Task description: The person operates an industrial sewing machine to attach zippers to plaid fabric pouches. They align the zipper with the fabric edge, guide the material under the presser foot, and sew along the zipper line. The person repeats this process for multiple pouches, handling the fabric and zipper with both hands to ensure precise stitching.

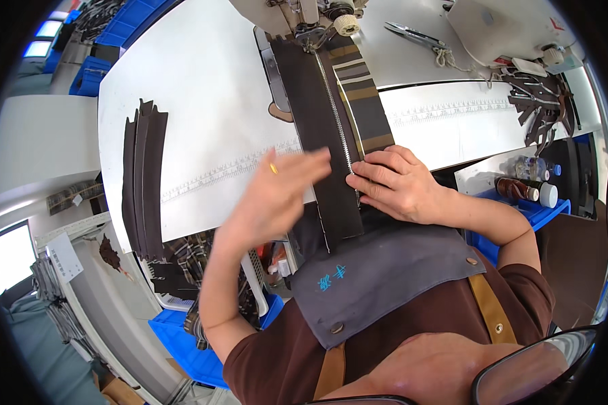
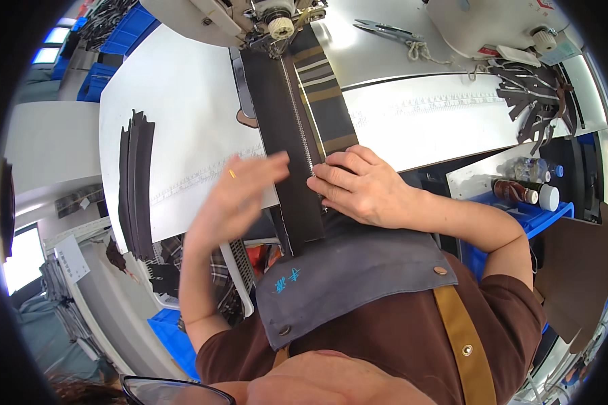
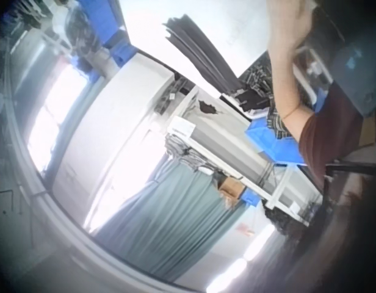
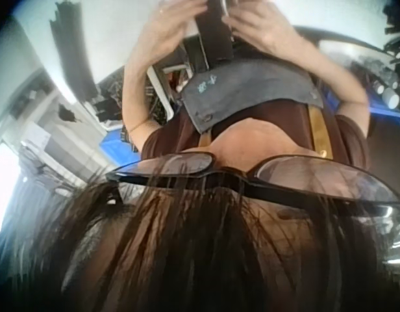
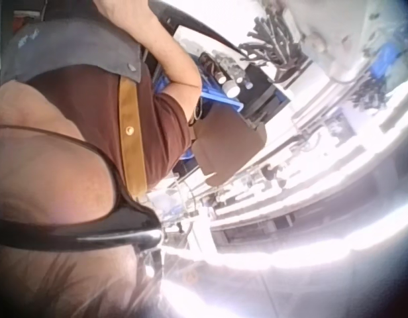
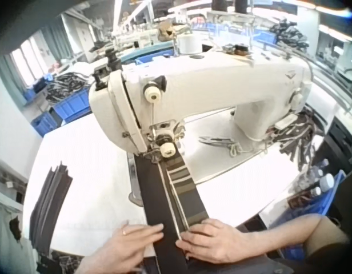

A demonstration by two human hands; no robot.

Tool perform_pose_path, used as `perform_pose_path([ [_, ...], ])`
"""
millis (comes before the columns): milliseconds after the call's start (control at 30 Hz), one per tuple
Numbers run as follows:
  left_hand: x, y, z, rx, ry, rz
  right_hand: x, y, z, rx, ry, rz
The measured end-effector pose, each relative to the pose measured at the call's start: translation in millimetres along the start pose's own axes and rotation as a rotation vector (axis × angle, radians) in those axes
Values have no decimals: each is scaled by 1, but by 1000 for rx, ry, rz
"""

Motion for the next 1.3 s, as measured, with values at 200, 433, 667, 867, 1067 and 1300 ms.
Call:
perform_pose_path([
  [200,-8,-99,73,144,-260,-437,0,-4,2,-14,-8,29],
  [433,-13,-125,79,299,-272,-440,1,-1,0,-3,-29,23],
  [667,-13,-129,75,282,-310,-385,1,-2,0,0,-38,28],
  [867,-9,-120,70,282,-416,-415,3,-1,0,12,-67,10],
  [1067,15,-90,69,120,-451,-579,4,3,-5,-1,-86,-10],
  [1300,0,-77,71,-17,-302,-399,1,-2,-2,6,-80,7],
])
Point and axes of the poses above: each hand's wrist, its own y-axis away from the middle knuckle, its own x-axis out of the palm, z = x × y, the point moved 2 cm from there along -y, towards the middle knuckle, and after that the axes turned 1 degree about -x, right-handed, at the moved point
